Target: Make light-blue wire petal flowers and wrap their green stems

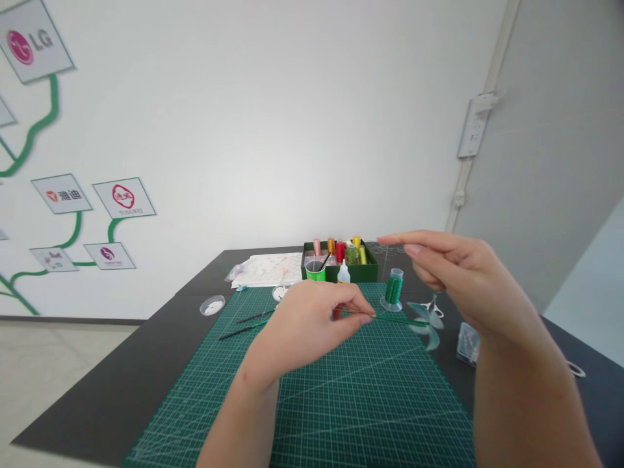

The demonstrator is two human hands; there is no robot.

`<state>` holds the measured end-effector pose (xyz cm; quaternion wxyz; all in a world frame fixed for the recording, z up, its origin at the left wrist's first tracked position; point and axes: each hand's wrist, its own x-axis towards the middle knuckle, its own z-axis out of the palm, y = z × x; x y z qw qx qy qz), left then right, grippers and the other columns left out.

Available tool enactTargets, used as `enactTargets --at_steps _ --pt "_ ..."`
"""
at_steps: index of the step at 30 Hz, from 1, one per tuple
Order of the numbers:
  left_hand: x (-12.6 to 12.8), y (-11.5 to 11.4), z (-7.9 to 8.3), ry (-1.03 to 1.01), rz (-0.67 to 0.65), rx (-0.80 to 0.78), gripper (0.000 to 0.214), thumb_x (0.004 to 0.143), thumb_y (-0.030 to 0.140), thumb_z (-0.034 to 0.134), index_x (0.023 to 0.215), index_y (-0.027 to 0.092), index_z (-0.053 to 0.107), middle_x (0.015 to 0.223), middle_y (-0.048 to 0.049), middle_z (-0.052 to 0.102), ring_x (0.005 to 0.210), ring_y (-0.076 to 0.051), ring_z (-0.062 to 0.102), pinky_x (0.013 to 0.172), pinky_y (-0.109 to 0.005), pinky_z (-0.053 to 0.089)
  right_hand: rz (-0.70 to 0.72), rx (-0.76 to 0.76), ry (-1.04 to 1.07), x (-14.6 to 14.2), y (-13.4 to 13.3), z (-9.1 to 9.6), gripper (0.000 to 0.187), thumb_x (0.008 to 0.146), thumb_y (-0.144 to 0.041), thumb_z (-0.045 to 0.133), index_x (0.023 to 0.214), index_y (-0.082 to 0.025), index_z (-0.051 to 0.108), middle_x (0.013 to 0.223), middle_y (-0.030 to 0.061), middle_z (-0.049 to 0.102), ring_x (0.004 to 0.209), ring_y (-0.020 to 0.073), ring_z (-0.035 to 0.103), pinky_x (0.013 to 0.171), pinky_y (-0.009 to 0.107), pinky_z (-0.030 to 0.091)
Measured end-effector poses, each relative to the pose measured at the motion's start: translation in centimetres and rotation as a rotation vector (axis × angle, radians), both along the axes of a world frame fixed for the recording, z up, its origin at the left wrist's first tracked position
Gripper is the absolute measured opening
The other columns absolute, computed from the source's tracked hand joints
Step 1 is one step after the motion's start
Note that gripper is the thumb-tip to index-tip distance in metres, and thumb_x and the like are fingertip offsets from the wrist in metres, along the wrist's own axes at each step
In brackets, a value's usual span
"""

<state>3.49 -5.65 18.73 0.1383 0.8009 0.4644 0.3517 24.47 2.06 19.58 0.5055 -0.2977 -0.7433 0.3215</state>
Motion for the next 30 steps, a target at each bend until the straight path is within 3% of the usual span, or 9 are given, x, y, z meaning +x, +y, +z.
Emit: enactTargets --at_steps 10,15,19,22,25,27,30 --pt "-0.4 -0.1 0.4 -0.013 -0.061 -0.01 0.012 0.091 0.025 0.065 0.086 0.026 0.076 0.082 0.0021 0.077 0.073 -0.015 0.069 0.068 -0.026 0.049 -0.01 0.049 0.018 0.0 -0.8 0.1 0.032 0.094 -0.033 0.055 0.113 -0.02 0.076 0.052 -0.0058 0.028 0.047 0.01 0.026 0.046 0.026 0.02" --pt "-0.4 -0.6 0.6 0.002 -0.086 0.128 0.011 0.09 0.022 0.067 0.085 0.026 0.076 0.081 0.0031 0.077 0.076 -0.014 0.068 0.075 -0.026 0.05 0.019 -0.037 -0.087 -0.1 0.2 0.0 0.034 0.094 -0.037 0.055 0.115 -0.019 0.075 0.052 -0.0071 0.027 0.046 0.0092 0.025 0.045 0.025 0.019" --pt "-0.3 -1.1 0.5 -0.08 -0.035 0.264 0.014 0.092 0.026 0.065 0.096 0.03 0.078 0.085 0.0006 0.078 0.077 -0.016 0.068 0.075 -0.029 0.053 0.144 -0.133 -0.177 -0.4 1.3 -0.4 0.036 0.093 -0.043 0.056 0.113 -0.02 0.076 0.052 -0.0069 0.029 0.047 0.009 0.025 0.044 0.023 0.019" --pt "-0.4 -0.8 0.4 -0.196 0.111 0.42 0.02 0.093 0.028 0.064 0.107 0.034 0.077 0.09 -0.0011 0.078 0.079 -0.018 0.068 0.077 -0.034 0.054 0.224 -0.157 -0.257 -0.6 1.6 -0.6 0.036 0.094 -0.046 0.057 0.112 -0.022 0.076 0.056 -0.0052 0.036 0.051 0.0096 0.031 0.045 0.023 0.023" --pt "-0.7 0.5 0.2 -0.383 0.269 0.536 0.019 0.092 0.027 0.064 0.104 0.033 0.078 0.093 -0.0017 0.077 0.084 -0.018 0.067 0.081 -0.036 0.054 0.294 -0.153 -0.312 -0.7 1.3 -0.6 0.036 0.096 -0.045 0.055 0.113 -0.022 0.075 0.054 -0.0069 0.029 0.049 0.0088 0.027 0.045 0.023 0.021" --pt "-1.0 1.7 -0.1 -0.563 0.3 0.499 0.017 0.091 0.028 0.065 0.102 0.03 0.078 0.097 -0.0025 0.077 0.088 -0.019 0.068 0.081 -0.036 0.055 0.385 -0.165 -0.296 -0.7 1.1 -0.6 0.038 0.097 -0.046 0.054 0.115 -0.02 0.075 0.053 -0.0077 0.026 0.047 0.0084 0.023 0.045 0.023 0.018" --pt "-1.4 3.6 -0.6 -0.847 0.22 0.37 0.017 0.088 0.029 0.067 0.103 0.026 0.075 0.098 -0.0034 0.076 0.089 -0.017 0.068 0.076 -0.031 0.055 0.507 -0.217 -0.204 -0.5 1.3 -0.7 0.042 0.096 -0.048 0.055 0.12 -0.018 0.072 0.051 -0.0083 0.028 0.047 0.0086 0.023 0.046 0.024 0.021"
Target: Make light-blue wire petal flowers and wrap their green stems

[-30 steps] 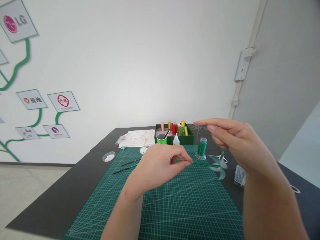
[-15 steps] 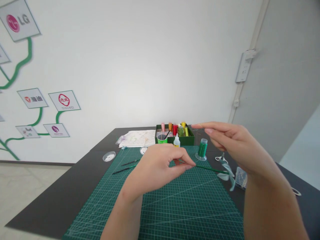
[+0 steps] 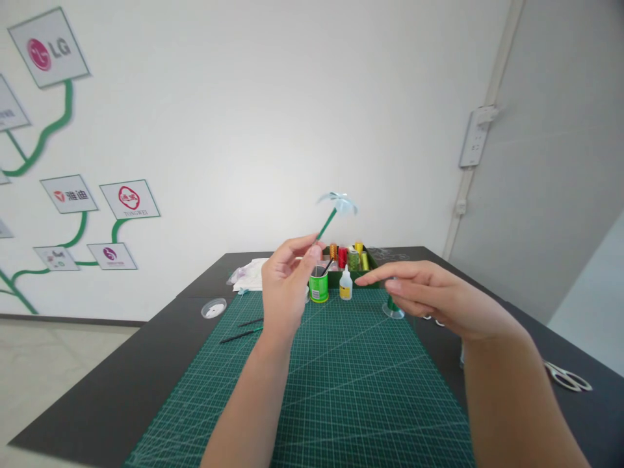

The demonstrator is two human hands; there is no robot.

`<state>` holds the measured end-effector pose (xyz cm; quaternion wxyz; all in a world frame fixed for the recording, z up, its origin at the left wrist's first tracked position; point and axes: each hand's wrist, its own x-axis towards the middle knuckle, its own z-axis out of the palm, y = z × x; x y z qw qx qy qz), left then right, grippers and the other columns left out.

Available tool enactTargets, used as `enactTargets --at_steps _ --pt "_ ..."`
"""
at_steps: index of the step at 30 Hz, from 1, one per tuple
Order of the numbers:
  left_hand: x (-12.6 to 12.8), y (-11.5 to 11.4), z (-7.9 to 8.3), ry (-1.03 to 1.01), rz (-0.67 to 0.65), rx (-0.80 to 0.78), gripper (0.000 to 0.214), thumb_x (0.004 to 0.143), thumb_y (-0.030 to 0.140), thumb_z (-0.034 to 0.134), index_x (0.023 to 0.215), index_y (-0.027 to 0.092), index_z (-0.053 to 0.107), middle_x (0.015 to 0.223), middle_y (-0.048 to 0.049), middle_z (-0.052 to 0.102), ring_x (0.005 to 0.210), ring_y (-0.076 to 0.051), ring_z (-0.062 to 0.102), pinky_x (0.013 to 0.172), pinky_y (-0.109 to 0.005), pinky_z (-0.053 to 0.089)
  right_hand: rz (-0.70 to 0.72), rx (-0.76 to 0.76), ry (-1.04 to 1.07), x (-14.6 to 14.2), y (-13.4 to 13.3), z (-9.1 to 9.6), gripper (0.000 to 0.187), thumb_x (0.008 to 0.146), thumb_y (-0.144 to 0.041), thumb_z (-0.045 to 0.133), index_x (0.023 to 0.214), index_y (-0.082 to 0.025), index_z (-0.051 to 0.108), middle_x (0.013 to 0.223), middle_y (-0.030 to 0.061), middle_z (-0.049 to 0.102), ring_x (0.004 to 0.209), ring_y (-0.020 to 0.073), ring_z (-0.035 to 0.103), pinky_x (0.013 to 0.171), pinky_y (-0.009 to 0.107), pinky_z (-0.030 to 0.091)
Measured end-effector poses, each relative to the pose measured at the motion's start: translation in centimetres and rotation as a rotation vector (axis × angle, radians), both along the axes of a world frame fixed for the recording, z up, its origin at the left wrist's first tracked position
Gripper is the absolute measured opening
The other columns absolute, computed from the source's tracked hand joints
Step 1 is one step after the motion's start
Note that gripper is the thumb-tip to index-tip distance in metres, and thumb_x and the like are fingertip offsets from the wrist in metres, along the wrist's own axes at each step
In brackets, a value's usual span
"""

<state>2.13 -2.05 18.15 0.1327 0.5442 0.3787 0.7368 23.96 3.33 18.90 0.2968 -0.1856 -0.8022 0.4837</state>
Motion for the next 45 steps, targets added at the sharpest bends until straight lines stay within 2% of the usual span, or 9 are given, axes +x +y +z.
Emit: enactTargets --at_steps 9,14,17,20,25,29,34,40,45 --pt "0.7 3.1 -1.0 -0.377 -0.367 -0.083 0.018 0.077 0.026 0.076 0.095 0.02 0.075 0.087 -0.0014 0.073 0.06 -0.006 0.051 0.056 -0.019 0.042 -0.776 0.125 0.246 -2.6 3.2 -1.4 0.029 0.086 -0.044 0.065 0.099 -0.018 0.07 0.098 0.0077 0.069 0.089 0.0205 0.062 0.081 0.035 0.049" --pt "2.3 3.6 -2.2 -0.294 -0.433 -0.15 0.021 0.079 0.03 0.075 0.098 0.02 0.074 0.089 -0.0019 0.073 0.062 -0.007 0.052 0.059 -0.02 0.043 -0.371 0.084 0.426 -4.7 1.2 -1.4 0.033 0.089 -0.044 0.065 0.114 -0.023 0.071 0.115 0.0068 0.072 0.106 0.021 0.065 0.092 0.036 0.052" --pt "3.2 3.8 -2.9 -0.185 -0.377 -0.155 0.022 0.082 0.035 0.072 0.099 0.022 0.075 0.081 -0.0004 0.071 0.062 -0.009 0.054 0.065 -0.024 0.047 -0.303 0.052 0.394 -5.4 0.0 -1.4 0.042 0.092 -0.047 0.06 0.127 -0.024 0.066 0.115 0.0081 0.07 0.091 0.0179 0.066 0.069 0.028 0.056" --pt "4.0 3.9 -3.5 -0.104 -0.327 -0.142 0.021 0.084 0.039 0.07 0.095 0.022 0.074 0.075 -0.0003 0.068 0.063 -0.012 0.056 0.067 -0.027 0.048 -0.373 0.056 0.271 -5.8 -0.4 -1.4 0.051 0.096 -0.049 0.054 0.138 -0.022 0.059 0.097 0.0074 0.071 0.07 0.0145 0.062 0.051 0.024 0.048" --pt "5.2 4.0 -4.1 -0.139 -0.266 -0.098 0.019 0.086 0.036 0.068 0.096 0.021 0.072 0.093 -0.0021 0.071 0.066 -0.01 0.053 0.064 -0.024 0.047 -0.474 0.074 0.412 -6.5 -0.2 -1.8 0.036 0.089 -0.048 0.063 0.109 -0.02 0.074 0.093 0.0066 0.073 0.08 0.0181 0.066 0.077 0.032 0.055" --pt "5.5 4.3 -4.3 -0.213 -0.276 -0.107 0.022 0.086 0.038 0.068 0.099 0.02 0.071 0.091 -0.0016 0.07 0.061 -0.009 0.049 0.06 -0.022 0.045 -0.517 -0.018 0.501 -7.2 0.1 -2.2 0.029 0.083 -0.042 0.071 0.1 -0.019 0.077 0.062 -0.0004 0.063 0.059 0.0154 0.057 0.064 0.029 0.051" --pt "4.6 5.2 -4.5 -0.196 -0.345 -0.144 0.023 0.083 0.039 0.072 0.091 0.018 0.07 0.086 -0.0023 0.07 0.071 -0.012 0.06 0.07 -0.024 0.05 -0.551 0.045 0.517 -7.0 1.0 -2.4 0.021 0.081 -0.037 0.073 0.089 -0.02 0.08 0.061 -0.0012 0.059 0.064 0.0153 0.055 0.066 0.029 0.048" --pt "2.6 5.8 -4.4 0.138 -0.124 -0.094 0.013 0.083 0.031 0.07 0.085 0.02 0.076 0.089 -0.0016 0.077 0.08 -0.017 0.069 0.083 -0.033 0.055 -0.665 0.216 0.399 -6.6 1.8 -2.4 0.026 0.078 -0.04 0.071 0.076 -0.016 0.08 0.048 -0.0052 0.038 0.051 0.0111 0.039 0.057 0.027 0.04" --pt "2.0 5.7 -4.3 0.163 -0.048 -0.045 0.01 0.084 0.025 0.069 0.084 0.02 0.078 0.083 -0.0004 0.078 0.077 -0.016 0.072 0.076 -0.026 0.056 -0.573 0.214 0.421 -7.2 1.9 -2.7 0.027 0.079 -0.039 0.068 0.082 -0.015 0.08 0.056 -0.001 0.051 0.057 0.0136 0.048 0.057 0.027 0.042"
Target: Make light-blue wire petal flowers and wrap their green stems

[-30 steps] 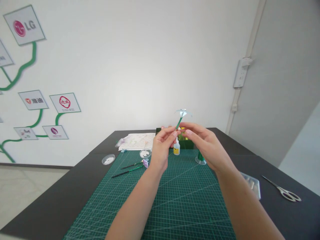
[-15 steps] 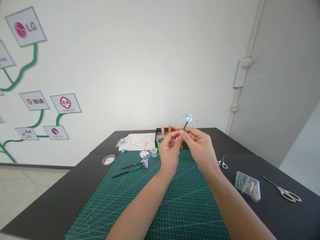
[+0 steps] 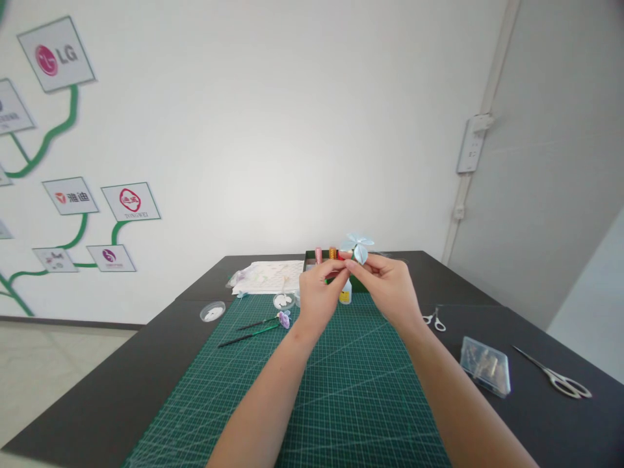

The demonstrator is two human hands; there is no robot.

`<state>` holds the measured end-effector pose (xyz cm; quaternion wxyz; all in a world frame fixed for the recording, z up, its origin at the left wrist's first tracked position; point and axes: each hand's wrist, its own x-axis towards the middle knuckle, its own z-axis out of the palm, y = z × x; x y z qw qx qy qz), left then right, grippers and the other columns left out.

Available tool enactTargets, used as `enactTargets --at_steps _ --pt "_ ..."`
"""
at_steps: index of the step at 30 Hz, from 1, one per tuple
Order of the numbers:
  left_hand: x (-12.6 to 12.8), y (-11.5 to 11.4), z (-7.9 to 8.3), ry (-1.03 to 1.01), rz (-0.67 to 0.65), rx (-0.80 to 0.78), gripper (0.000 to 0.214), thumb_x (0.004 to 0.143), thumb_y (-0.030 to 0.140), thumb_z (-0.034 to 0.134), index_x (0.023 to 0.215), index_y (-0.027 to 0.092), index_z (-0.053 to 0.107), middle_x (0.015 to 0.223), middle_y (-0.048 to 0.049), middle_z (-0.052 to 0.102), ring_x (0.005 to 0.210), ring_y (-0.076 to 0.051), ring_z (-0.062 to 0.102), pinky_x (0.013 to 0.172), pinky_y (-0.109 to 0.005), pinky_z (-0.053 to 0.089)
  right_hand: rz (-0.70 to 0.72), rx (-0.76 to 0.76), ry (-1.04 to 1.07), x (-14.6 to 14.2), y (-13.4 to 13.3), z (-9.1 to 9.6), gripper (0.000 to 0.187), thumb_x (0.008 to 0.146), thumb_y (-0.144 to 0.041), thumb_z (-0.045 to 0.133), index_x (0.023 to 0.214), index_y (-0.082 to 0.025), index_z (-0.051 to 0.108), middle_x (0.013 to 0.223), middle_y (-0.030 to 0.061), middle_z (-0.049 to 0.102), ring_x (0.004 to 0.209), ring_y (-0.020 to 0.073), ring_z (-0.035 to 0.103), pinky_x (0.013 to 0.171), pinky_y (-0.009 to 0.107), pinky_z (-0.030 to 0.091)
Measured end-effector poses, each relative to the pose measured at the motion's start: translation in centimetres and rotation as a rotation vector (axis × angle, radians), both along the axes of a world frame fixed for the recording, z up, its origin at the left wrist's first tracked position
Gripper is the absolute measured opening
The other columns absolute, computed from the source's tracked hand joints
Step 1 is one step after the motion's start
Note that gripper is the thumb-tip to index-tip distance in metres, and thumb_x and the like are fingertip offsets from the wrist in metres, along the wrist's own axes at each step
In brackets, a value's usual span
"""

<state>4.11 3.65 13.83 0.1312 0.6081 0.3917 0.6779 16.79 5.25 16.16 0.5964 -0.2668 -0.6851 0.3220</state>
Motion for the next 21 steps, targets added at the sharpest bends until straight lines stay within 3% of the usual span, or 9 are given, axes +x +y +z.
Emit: enactTargets --at_steps 5,8,15,21 --pt "-0.3 -0.1 0.2 -0.041 0.082 0.023 0.007 0.081 0.024 0.074 0.081 0.019 0.078 0.08 0.0 0.078 0.073 -0.015 0.073 0.076 -0.026 0.057 0.171 -0.04 0.055 -0.2 0.1 -0.2 0.028 0.081 -0.035 0.064 0.096 -0.016 0.078 0.064 0.0004 0.057 0.061 0.0143 0.054 0.061 0.028 0.048" --pt "-0.6 -0.2 0.4 -0.055 0.091 0.047 0.006 0.08 0.024 0.075 0.08 0.019 0.078 0.08 -0.0004 0.078 0.073 -0.016 0.073 0.074 -0.027 0.059 0.152 -0.033 0.053 -0.1 0.6 -0.5 0.028 0.081 -0.035 0.066 0.099 -0.017 0.077 0.064 -0.0004 0.058 0.059 0.0132 0.054 0.059 0.027 0.048" --pt "-1.0 -0.4 0.4 0.0 0.132 0.119 0.002 0.081 0.021 0.075 0.08 0.02 0.077 0.078 0.0004 0.078 0.072 -0.015 0.073 0.078 -0.029 0.06 0.172 0.004 0.109 0.0 1.3 -0.6 0.017 0.078 -0.035 0.073 0.083 -0.02 0.079 0.082 0.0053 0.074 0.082 0.021 0.069 0.077 0.034 0.056" --pt "-0.8 -0.5 0.4 0.004 0.15 0.125 0.008 0.081 0.02 0.074 0.073 0.019 0.072 0.073 0.0018 0.075 0.068 -0.014 0.071 0.079 -0.03 0.059 0.105 0.017 0.07 0.4 0.7 -0.2 0.016 0.076 -0.035 0.075 0.081 -0.021 0.081 0.075 0.0043 0.074 0.073 0.0192 0.068 0.069 0.031 0.055"
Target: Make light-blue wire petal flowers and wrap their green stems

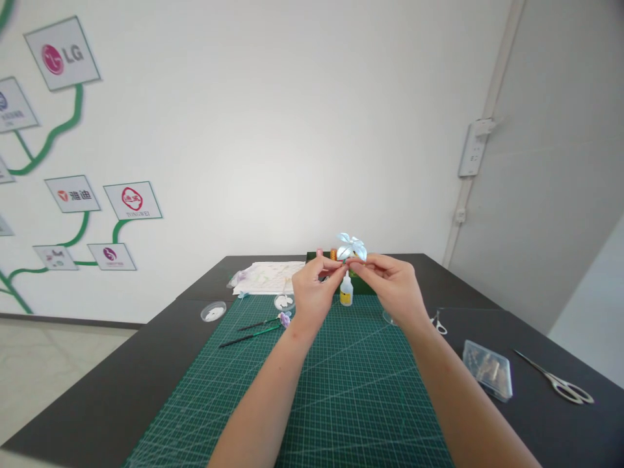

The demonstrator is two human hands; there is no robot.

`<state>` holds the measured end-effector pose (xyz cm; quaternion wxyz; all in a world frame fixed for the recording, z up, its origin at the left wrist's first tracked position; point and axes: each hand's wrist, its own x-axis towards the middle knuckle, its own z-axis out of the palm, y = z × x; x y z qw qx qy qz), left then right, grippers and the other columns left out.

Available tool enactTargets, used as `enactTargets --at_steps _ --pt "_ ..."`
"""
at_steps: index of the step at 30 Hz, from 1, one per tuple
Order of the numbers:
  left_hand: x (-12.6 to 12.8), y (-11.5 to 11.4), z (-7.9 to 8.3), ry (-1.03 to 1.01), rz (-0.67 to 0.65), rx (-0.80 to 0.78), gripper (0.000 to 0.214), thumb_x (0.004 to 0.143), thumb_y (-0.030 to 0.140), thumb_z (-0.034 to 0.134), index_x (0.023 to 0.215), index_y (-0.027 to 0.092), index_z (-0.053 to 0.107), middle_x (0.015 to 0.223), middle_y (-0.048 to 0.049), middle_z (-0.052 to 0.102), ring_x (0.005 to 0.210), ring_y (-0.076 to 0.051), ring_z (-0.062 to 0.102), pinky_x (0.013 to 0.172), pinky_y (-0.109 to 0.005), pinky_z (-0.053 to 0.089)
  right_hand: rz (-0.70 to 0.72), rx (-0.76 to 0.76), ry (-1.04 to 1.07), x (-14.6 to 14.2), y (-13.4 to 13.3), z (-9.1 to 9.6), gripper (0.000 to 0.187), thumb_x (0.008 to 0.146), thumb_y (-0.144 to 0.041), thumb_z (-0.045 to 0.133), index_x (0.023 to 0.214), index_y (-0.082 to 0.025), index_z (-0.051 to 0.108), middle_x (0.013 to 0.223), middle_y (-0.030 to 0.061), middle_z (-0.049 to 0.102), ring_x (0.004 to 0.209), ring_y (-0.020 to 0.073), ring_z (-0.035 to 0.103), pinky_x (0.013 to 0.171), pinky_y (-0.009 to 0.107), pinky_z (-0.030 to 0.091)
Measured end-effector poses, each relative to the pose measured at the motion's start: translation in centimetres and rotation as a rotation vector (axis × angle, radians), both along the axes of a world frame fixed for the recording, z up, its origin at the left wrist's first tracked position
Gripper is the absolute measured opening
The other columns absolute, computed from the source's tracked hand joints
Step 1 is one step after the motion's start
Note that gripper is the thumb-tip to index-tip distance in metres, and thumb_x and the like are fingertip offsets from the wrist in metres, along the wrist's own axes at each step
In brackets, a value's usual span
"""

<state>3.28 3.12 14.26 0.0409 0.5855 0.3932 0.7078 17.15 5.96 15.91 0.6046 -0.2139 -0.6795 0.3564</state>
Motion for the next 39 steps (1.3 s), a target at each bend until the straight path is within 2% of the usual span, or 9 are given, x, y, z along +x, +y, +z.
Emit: enactTargets --at_steps 6,11,17,20,28,34,39 --pt "0.3 0.1 -0.1 0.003 0.003 0.015 0.01 0.08 0.021 0.074 0.072 0.02 0.07 0.071 0.0028 0.072 0.066 -0.012 0.068 0.075 -0.028 0.058 -0.044 0.019 -0.01 0.1 -0.3 0.3 0.016 0.076 -0.034 0.074 0.081 -0.021 0.082 0.07 0.0035 0.073 0.064 0.0161 0.062 0.061 0.028 0.05" --pt "0.2 -0.1 0.3 -0.046 -0.054 -0.03 0.008 0.079 0.023 0.076 0.073 0.019 0.072 0.074 0.001 0.074 0.069 -0.014 0.07 0.071 -0.026 0.058 -0.05 0.017 -0.021 0.2 -0.5 0.5 0.017 0.077 -0.034 0.073 0.079 -0.019 0.081 0.064 0.0019 0.066 0.057 0.0129 0.053 0.057 0.027 0.045" --pt "0.2 -0.3 0.6 -0.065 -0.115 -0.087 0.008 0.08 0.026 0.076 0.076 0.018 0.075 0.076 -0.0003 0.076 0.069 -0.015 0.072 0.067 -0.024 0.058 -0.096 0.009 -0.068 0.7 -0.7 0.6 0.023 0.079 -0.037 0.07 0.082 -0.016 0.081 0.05 -0.0053 0.038 0.051 0.0093 0.033 0.053 0.026 0.034" --pt "0.1 -0.2 0.5 -0.045 -0.127 -0.08 0.009 0.081 0.027 0.075 0.081 0.018 0.077 0.081 -0.0012 0.078 0.072 -0.015 0.073 0.071 -0.025 0.059 -0.116 0.009 -0.082 0.9 -0.7 0.6 0.025 0.08 -0.037 0.07 0.084 -0.015 0.081 0.051 -0.0055 0.036 0.051 0.0093 0.031 0.053 0.026 0.033" --pt "-0.1 -0.4 0.6 0.095 -0.066 -0.047 0.015 0.09 0.027 0.065 0.096 0.02 0.078 0.097 -0.0042 0.079 0.086 -0.018 0.074 0.081 -0.029 0.059 -0.126 0.004 -0.087 1.1 -0.6 0.6 0.026 0.079 -0.04 0.07 0.084 -0.017 0.081 0.052 -0.0033 0.044 0.053 0.011 0.037 0.054 0.027 0.036" --pt "-0.3 -0.3 0.4 0.185 0.005 -0.031 0.018 0.095 0.026 0.06 0.096 0.02 0.077 0.093 -0.0034 0.079 0.083 -0.017 0.073 0.087 -0.03 0.057 -0.134 0.002 -0.094 1.2 -0.6 0.7 0.025 0.079 -0.04 0.071 0.08 -0.017 0.081 0.051 -0.0039 0.042 0.053 0.011 0.038 0.057 0.028 0.039" --pt "-0.2 -0.5 0.5 0.126 -0.031 -0.04 0.014 0.091 0.026 0.066 0.097 0.02 0.077 0.096 -0.0036 0.079 0.085 -0.017 0.074 0.08 -0.028 0.059 -0.154 0.022 -0.122 1.4 -1.0 0.9 0.026 0.08 -0.04 0.07 0.082 -0.017 0.081 0.05 -0.0051 0.037 0.05 0.0101 0.033 0.053 0.027 0.035"
